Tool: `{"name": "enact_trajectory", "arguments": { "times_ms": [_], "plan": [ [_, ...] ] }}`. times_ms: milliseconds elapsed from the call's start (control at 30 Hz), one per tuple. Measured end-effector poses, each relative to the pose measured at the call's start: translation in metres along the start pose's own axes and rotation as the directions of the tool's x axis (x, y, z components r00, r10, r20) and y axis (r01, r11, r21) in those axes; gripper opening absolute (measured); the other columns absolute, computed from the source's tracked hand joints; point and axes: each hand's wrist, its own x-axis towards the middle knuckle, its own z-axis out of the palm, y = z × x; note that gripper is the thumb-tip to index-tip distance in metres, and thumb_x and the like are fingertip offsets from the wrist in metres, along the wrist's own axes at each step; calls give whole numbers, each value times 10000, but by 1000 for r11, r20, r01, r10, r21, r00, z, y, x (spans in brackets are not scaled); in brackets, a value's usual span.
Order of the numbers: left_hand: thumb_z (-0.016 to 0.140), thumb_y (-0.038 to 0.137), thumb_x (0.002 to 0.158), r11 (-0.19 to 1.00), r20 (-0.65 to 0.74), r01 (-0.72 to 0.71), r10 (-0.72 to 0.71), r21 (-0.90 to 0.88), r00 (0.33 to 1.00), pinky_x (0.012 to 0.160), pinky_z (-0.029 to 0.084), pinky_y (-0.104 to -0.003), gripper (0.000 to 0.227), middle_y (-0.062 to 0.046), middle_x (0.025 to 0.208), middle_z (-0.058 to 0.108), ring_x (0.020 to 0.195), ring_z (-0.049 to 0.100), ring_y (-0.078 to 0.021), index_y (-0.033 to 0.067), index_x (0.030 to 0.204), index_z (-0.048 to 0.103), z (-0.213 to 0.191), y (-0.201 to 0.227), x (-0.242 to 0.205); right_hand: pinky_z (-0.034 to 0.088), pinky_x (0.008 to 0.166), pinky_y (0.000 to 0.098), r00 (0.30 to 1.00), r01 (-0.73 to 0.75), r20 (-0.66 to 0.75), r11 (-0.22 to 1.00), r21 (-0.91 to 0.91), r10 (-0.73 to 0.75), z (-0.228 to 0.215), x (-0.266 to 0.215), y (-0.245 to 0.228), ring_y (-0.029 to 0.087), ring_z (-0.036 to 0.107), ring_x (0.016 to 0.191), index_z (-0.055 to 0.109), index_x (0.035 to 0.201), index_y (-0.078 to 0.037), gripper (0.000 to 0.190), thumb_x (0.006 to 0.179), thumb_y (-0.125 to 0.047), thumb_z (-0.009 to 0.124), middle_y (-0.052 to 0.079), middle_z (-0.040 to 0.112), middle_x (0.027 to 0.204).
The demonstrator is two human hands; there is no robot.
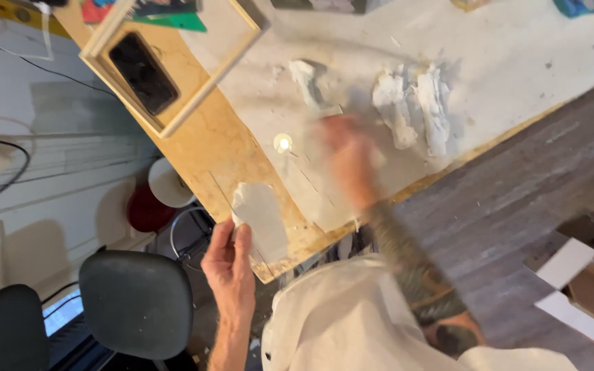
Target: Cleaning a small rectangular glass pane using a spray cleaner and paper towels on a workbench in a workshop.
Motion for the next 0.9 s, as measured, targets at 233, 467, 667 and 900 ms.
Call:
{"name": "enact_trajectory", "arguments": {
  "times_ms": [233,467,667,900],
  "plan": [
    [620,200,1028,1000,32,7,-8,23,999,711,407,-215,241,29,939,592,840,457,-51,7,1158,682,11,20,-2,576,819,339,710,702,40,711,37,-703,16,-35,-78,234,635,933,718,1201,-37,281,971,113,660,31,674,1180],
    [616,274,1000,1000,59,20,-21,15,998,714,519,-339,390,-37,1109,691,973,614,-143,22,1292,670,17,35,-2,556,926,361,867,498,-7,867,-15,-498,25,-20,-46,259,704,1064,741,1127,-100,200,943,-52,678,68,723,1166],
    [655,263,972,998,6,67,-67,20,998,750,496,-314,402,-20,1082,691,974,592,-118,-2,1273,685,12,24,-1,474,940,395,921,381,-70,924,-33,-383,21,25,52,258,668,1030,744,1100,-130,188,1004,-202,598,59,731,1102],
    [608,246,994,997,50,79,-80,13,996,817,575,-361,400,-39,1199,674,1111,629,-191,56,1345,645,13,32,-3,456,1129,388,842,526,84,846,85,-532,11,-30,-13,263,610,1252,682,1277,-111,329,980,17,619,74,680,1289]
  ]
}}
